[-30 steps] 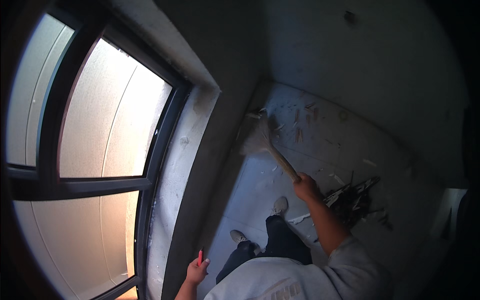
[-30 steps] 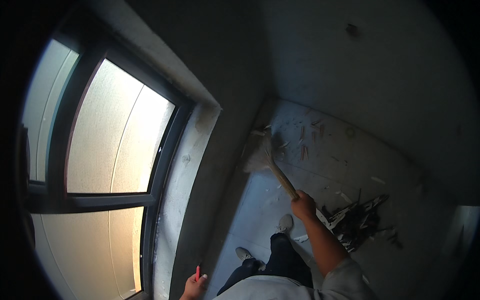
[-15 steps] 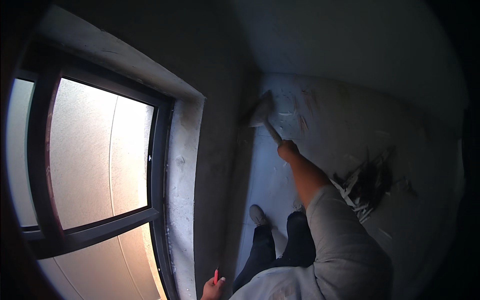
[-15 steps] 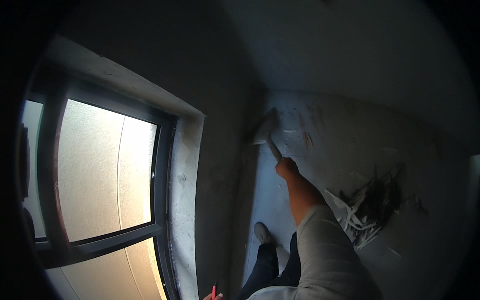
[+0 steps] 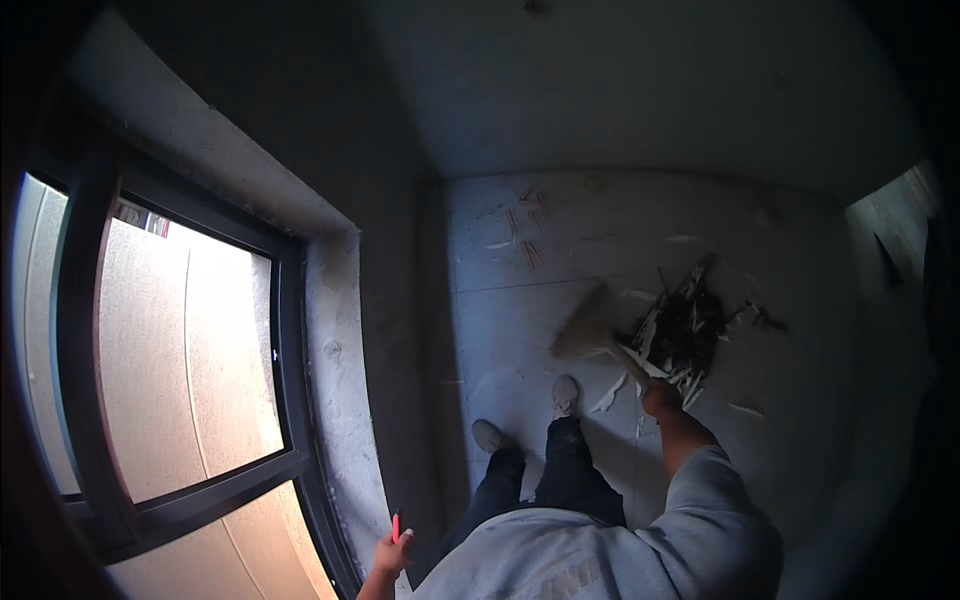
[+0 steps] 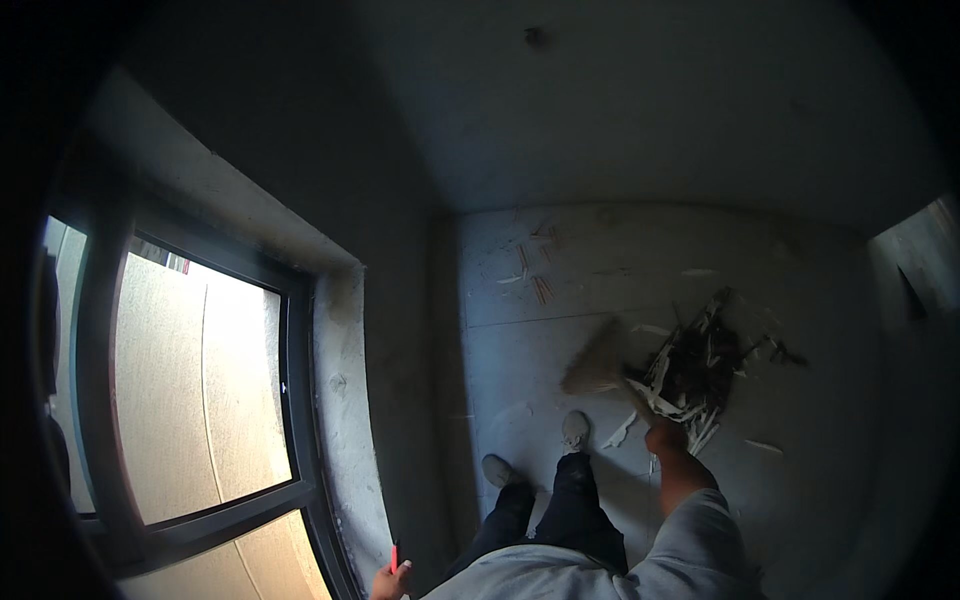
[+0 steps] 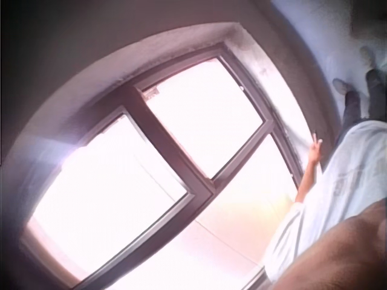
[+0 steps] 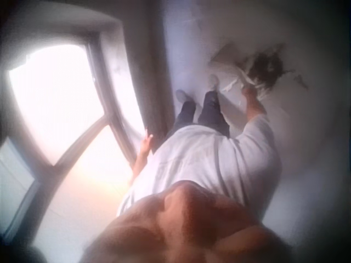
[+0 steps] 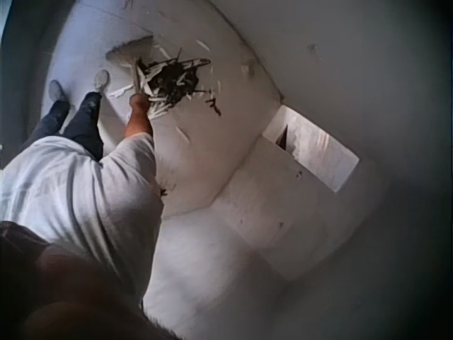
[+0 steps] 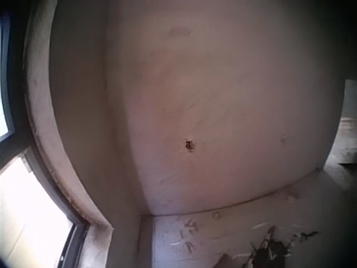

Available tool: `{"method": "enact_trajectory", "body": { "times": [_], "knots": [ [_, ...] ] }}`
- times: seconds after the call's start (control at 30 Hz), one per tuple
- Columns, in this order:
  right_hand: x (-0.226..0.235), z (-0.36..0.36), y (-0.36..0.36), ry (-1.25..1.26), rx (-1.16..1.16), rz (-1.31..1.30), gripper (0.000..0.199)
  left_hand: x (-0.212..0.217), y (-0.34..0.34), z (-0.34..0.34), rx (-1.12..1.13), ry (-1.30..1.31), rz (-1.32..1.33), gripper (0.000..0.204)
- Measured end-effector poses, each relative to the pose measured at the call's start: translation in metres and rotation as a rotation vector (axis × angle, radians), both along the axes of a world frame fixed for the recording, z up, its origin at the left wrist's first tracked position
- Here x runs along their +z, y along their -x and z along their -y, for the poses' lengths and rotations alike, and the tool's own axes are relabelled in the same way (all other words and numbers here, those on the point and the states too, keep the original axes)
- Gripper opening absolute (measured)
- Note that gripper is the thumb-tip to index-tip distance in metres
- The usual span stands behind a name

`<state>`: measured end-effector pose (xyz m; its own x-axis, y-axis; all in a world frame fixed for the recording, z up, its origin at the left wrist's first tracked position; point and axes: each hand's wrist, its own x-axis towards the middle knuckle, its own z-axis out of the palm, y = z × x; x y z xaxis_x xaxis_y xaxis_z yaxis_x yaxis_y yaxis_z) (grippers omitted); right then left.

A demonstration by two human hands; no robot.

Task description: The person sweeps debris on a tiled floor using a traditional straw broom, gathering scattered pieces into a pile. The person moves across the room and down a staircase, continuing to sweep debris into a consolidated pile.

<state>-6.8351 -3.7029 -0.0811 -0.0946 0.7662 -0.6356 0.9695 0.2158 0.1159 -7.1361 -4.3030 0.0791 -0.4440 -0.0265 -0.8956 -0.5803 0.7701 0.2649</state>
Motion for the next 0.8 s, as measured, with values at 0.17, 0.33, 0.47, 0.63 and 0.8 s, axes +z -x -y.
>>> {"method": "enact_trajectory", "body": {
  "times": [0.17, 0.33, 0.47, 0.63, 0.8],
  "knots": [
    [0.061, 0.028, -0.027, -0.125, -0.129, -0.238, 0.035, -0.010, 0.011, 0.003, -0.128, 0.060, 0.041, 0.036],
    [0.049, 0.057, 0.049, 0.003, -0.182, -0.630, 0.040, -0.022, 0.010, -0.010, -0.195, 0.094, 0.060, 0.036],
    [-0.034, 0.047, 0.185, 0.000, -0.080, -0.804, 0.029, -0.013, 0.004, -0.032, -0.162, 0.075, 0.012, 0.037],
    [-0.098, 0.010, 0.327, 0.100, -0.109, -0.683, 0.029, -0.075, -0.030, 0.054, -1.016, -0.276, -0.744, 0.050],
    [-0.108, 0.029, 0.301, 0.212, -0.166, -0.438, 0.035, -0.060, -0.074, 0.044, -0.242, -0.054, 0.014, 0.062]
  ]
}}
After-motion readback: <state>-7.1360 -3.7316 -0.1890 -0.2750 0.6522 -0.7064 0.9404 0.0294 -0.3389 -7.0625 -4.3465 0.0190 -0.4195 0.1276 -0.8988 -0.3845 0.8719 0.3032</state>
